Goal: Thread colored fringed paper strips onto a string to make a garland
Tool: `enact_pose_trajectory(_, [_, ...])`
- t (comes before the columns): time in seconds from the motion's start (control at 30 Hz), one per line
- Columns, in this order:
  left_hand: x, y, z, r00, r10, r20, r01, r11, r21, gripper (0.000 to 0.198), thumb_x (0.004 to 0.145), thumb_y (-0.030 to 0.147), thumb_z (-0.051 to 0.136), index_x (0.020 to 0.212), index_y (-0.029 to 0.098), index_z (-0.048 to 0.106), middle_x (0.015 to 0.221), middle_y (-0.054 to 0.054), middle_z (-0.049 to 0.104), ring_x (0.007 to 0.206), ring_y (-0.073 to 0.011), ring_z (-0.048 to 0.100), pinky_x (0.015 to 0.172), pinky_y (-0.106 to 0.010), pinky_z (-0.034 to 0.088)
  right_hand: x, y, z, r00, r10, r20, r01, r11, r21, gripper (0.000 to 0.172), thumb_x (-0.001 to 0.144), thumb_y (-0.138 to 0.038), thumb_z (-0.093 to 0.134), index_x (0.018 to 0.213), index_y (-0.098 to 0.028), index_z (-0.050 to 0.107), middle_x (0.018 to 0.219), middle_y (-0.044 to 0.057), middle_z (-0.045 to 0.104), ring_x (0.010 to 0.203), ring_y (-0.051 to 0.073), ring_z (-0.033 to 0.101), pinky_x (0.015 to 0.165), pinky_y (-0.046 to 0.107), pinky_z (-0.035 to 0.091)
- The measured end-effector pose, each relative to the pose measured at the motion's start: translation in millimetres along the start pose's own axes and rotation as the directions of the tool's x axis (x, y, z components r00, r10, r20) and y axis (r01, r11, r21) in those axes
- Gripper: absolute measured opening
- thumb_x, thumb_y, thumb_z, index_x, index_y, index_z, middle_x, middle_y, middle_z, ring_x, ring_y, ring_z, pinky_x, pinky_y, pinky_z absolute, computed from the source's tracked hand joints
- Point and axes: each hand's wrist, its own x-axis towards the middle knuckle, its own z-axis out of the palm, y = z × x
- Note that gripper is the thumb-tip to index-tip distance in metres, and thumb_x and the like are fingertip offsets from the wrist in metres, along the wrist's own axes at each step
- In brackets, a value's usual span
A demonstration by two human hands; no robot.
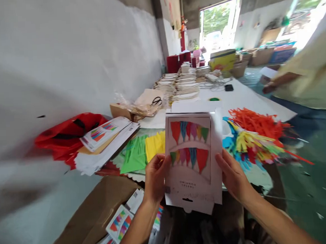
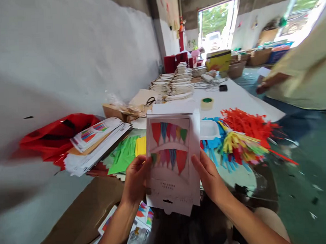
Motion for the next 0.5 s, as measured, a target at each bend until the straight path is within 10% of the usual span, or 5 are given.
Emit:
enact_pose_trajectory(0.13, [-10.9, -34.8, 46.3, 0.984, 0.135, 0.12, -0.152, 0.978, 0.142, 0.056, 0.088, 0.056, 0.079, 0.132, 0.026, 0.064, 0.125, -0.008, 0.072, 0.103, -0.0194, 0.071, 0.088, -0.03, 0.057, -32.8, -0.9, -35.8, 0.977, -0.006, -0.211, -0.009, 0.998, -0.069, 0.05, 0.106, -0.058, 0.052, 0.147, -0.03, 0.062, 0.131, 0.006, 0.073, 0.124, 0.028, 0.067, 0.111, 0.047, 0.053])
enact_pose_trajectory(0.23, [-30.4, -49.8, 82.9, 0.942, 0.279, 0.188, -0.324, 0.901, 0.29, 0.076, 0.091, 0.056, 0.075, 0.156, 0.03, 0.046, 0.165, -0.011, 0.045, 0.152, -0.0289, 0.045, 0.126, -0.046, 0.037, -58.3, -12.2, -61.2, 0.963, -0.081, -0.258, 0.001, 0.954, -0.299, 0.045, 0.108, -0.052, 0.052, 0.143, -0.028, 0.065, 0.13, 0.006, 0.073, 0.116, 0.026, 0.068, 0.106, 0.041, 0.055])
enact_pose_trajectory(0.33, [-62.0, -60.2, 119.8, 0.879, 0.255, 0.402, -0.373, 0.894, 0.249, 0.109, 0.081, 0.063, 0.082, 0.168, 0.033, 0.024, 0.178, -0.009, 0.02, 0.166, -0.034, 0.018, 0.136, -0.052, 0.02, -81.8, -28.9, -69.9, 0.979, -0.136, -0.154, 0.043, 0.868, -0.495, 0.044, 0.109, -0.046, 0.047, 0.147, -0.027, 0.062, 0.134, 0.007, 0.072, 0.116, 0.027, 0.07, 0.099, 0.038, 0.058])
enact_pose_trajectory(0.5, [-91.3, -60.7, 157.7, 0.776, 0.106, 0.621, -0.131, 0.991, -0.006, 0.122, 0.074, 0.079, 0.077, 0.17, 0.039, 0.013, 0.175, -0.009, 0.03, 0.159, -0.0369, 0.036, 0.125, -0.048, 0.044, -108.9, -51.0, -72.7, 0.965, -0.227, 0.134, 0.262, 0.77, -0.581, 0.056, 0.107, -0.037, 0.049, 0.162, -0.031, 0.044, 0.152, 0.009, 0.06, 0.137, 0.03, 0.061, 0.112, 0.046, 0.056])
